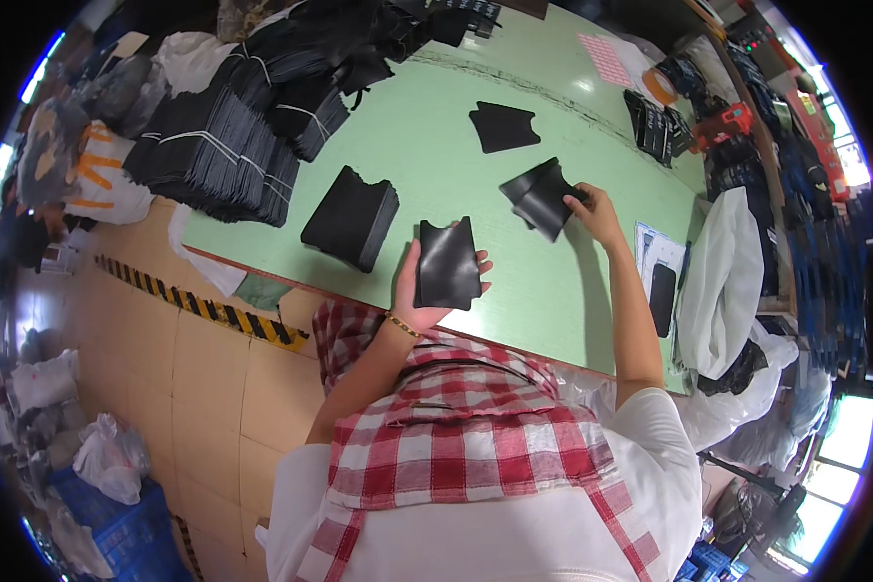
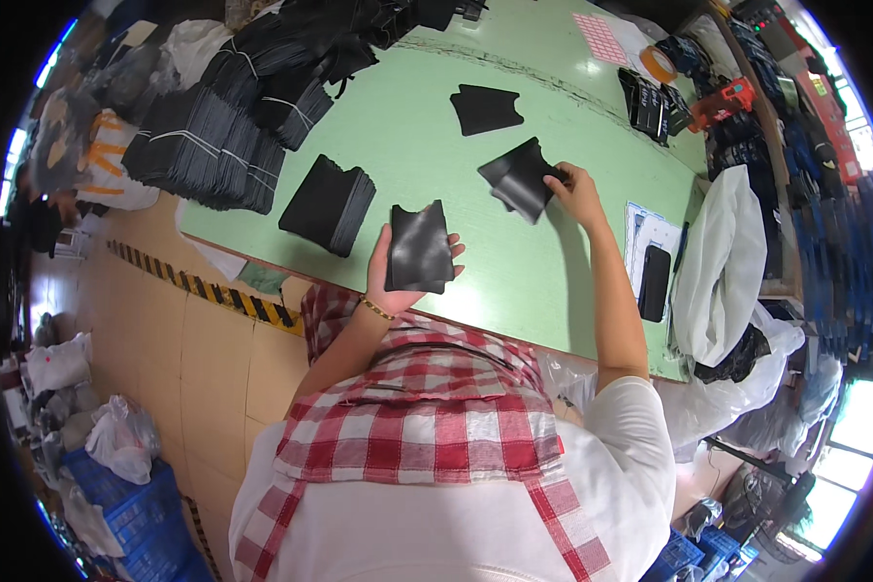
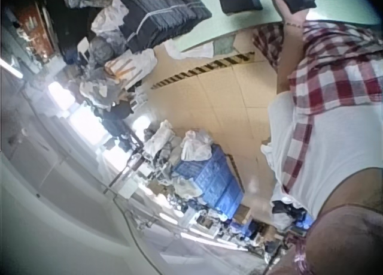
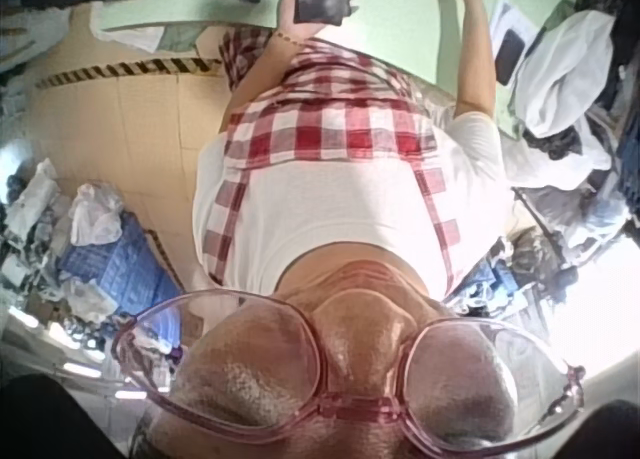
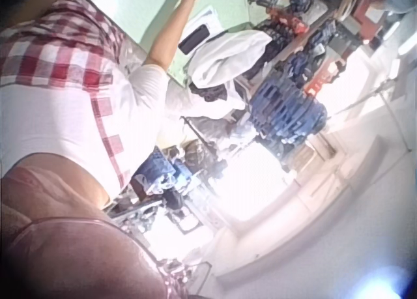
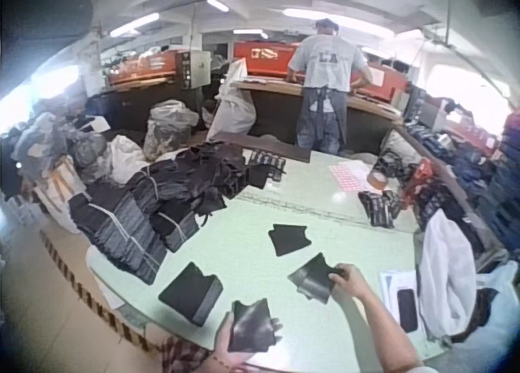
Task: Sorting and stacking black shoe components and securing them with rubber bands.
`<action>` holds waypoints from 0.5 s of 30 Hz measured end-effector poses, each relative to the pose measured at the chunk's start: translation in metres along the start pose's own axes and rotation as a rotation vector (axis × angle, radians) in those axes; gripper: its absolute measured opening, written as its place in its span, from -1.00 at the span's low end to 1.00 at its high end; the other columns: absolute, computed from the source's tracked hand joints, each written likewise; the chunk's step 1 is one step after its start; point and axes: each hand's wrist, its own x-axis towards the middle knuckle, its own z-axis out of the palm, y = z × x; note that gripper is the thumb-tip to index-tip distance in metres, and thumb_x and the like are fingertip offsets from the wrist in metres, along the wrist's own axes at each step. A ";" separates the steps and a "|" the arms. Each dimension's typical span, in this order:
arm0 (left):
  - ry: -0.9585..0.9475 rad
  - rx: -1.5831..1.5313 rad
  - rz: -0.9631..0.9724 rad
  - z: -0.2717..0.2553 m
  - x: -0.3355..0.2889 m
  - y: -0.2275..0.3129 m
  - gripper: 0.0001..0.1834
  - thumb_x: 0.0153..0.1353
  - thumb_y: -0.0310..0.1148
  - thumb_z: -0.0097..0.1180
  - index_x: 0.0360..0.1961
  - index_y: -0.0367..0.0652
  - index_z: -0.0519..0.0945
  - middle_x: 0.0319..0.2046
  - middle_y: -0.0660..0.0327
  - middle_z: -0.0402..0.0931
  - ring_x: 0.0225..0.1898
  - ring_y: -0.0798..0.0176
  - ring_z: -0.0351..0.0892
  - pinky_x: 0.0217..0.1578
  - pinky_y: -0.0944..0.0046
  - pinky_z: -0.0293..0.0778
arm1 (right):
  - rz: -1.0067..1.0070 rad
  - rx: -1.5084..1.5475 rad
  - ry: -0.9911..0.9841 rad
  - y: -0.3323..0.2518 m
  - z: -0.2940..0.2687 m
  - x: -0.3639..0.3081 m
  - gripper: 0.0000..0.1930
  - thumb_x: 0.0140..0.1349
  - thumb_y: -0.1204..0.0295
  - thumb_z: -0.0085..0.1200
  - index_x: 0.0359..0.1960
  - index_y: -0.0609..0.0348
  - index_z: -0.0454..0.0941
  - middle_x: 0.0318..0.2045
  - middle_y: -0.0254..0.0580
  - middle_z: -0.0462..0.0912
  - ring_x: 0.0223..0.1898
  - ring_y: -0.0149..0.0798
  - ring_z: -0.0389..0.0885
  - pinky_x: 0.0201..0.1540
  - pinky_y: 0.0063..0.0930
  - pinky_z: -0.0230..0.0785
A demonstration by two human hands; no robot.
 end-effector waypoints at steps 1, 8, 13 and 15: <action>-0.032 0.026 0.002 0.000 0.001 0.000 -0.26 0.25 0.23 -0.19 0.34 0.05 0.13 0.21 -0.14 0.19 0.26 -0.19 0.17 0.21 -0.22 0.13 | -0.094 -0.244 0.144 -0.001 -0.001 -0.005 -0.75 0.20 0.38 0.16 -0.28 0.38 0.52 -0.54 -0.21 0.58 -0.50 -0.49 0.53 -0.40 -0.57 0.38; -0.012 0.013 0.015 0.005 0.001 -0.001 -0.28 0.25 0.24 -0.21 0.33 0.09 0.14 0.15 -0.13 0.26 0.17 -0.16 0.28 0.12 -0.18 0.25 | -0.242 -0.233 0.159 -0.119 0.035 -0.036 -0.77 0.23 0.40 0.11 -0.20 0.35 0.50 -0.48 -0.25 0.59 -0.44 -0.49 0.49 -0.37 -0.59 0.33; 0.099 0.008 0.072 0.007 -0.004 -0.001 -0.20 0.23 0.31 -0.25 0.29 -0.06 0.22 0.26 0.06 0.21 0.22 -0.03 0.26 0.18 -0.24 0.13 | -0.142 0.194 -0.226 -0.152 0.060 -0.049 -0.82 0.24 0.40 0.12 -0.30 0.29 0.54 -0.47 -0.51 0.52 -0.45 -0.67 0.38 -0.40 -0.73 0.22; 0.090 -0.090 0.038 0.003 -0.007 0.001 -0.18 0.22 0.32 -0.27 0.29 -0.09 0.22 0.26 0.07 0.21 0.23 -0.03 0.25 0.20 -0.25 0.11 | -0.034 0.101 -0.316 -0.151 0.070 -0.049 -0.86 0.23 0.40 0.12 -0.36 0.23 0.53 -0.53 -0.61 0.43 -0.49 -0.73 0.28 -0.47 -0.75 0.12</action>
